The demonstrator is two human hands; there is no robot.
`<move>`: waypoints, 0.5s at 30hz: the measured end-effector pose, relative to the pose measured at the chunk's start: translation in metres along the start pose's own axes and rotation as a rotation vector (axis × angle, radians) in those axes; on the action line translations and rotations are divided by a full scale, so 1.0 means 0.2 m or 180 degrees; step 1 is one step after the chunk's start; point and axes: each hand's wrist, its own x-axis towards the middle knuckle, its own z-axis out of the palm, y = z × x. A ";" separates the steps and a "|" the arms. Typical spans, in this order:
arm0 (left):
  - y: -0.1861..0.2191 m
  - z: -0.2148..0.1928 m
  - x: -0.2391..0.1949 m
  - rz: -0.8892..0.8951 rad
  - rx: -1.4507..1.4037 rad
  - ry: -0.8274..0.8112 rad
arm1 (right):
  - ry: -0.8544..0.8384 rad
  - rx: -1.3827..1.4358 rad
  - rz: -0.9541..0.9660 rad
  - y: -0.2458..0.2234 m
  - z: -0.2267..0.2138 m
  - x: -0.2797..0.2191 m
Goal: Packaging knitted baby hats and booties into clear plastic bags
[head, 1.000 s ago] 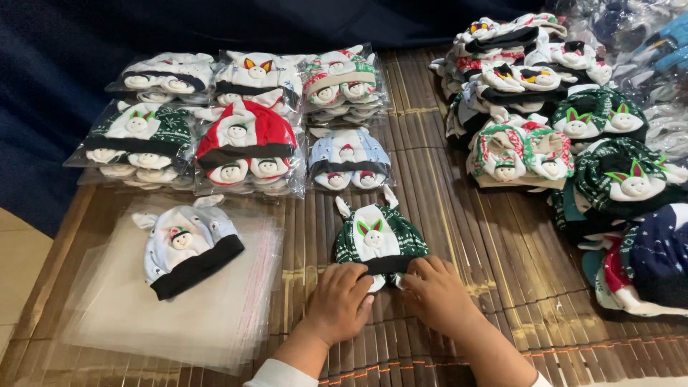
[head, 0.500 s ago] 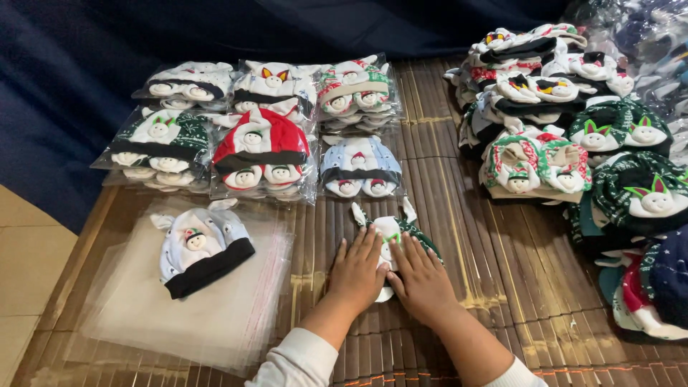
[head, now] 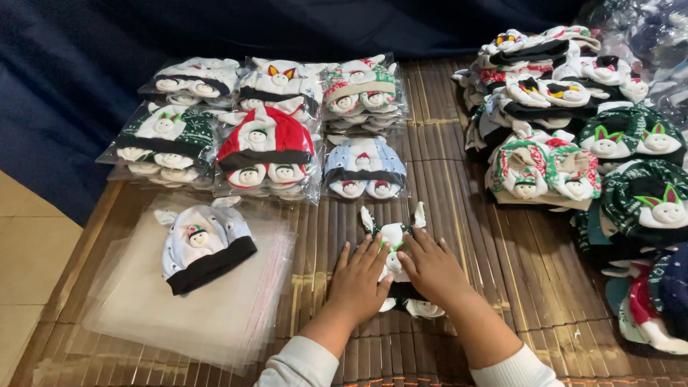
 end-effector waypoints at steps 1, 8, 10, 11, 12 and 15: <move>0.00 0.00 0.00 -0.0036 0.0019 -0.0131 | 0.0143 -0.0108 -0.0039 0.03 0.05 0.02; 0.02 -0.05 0.01 -0.0092 -0.0044 -0.0221 | 0.0598 -0.0383 0.0066 0.03 0.14 0.07; 0.03 -0.07 0.01 -0.0102 -0.0042 -0.0164 | 0.0555 -0.0341 0.0102 0.04 0.17 0.06; 0.04 -0.08 0.01 -0.0088 -0.0048 -0.0113 | 0.0520 -0.0307 0.0161 0.04 0.18 0.05; 0.03 -0.07 0.01 -0.0116 -0.0033 -0.0093 | 0.0521 -0.0303 0.0124 0.05 0.18 0.05; 0.01 -0.04 0.00 -0.0110 -0.0052 -0.0043 | 0.0325 -0.0317 0.0161 0.06 0.19 0.06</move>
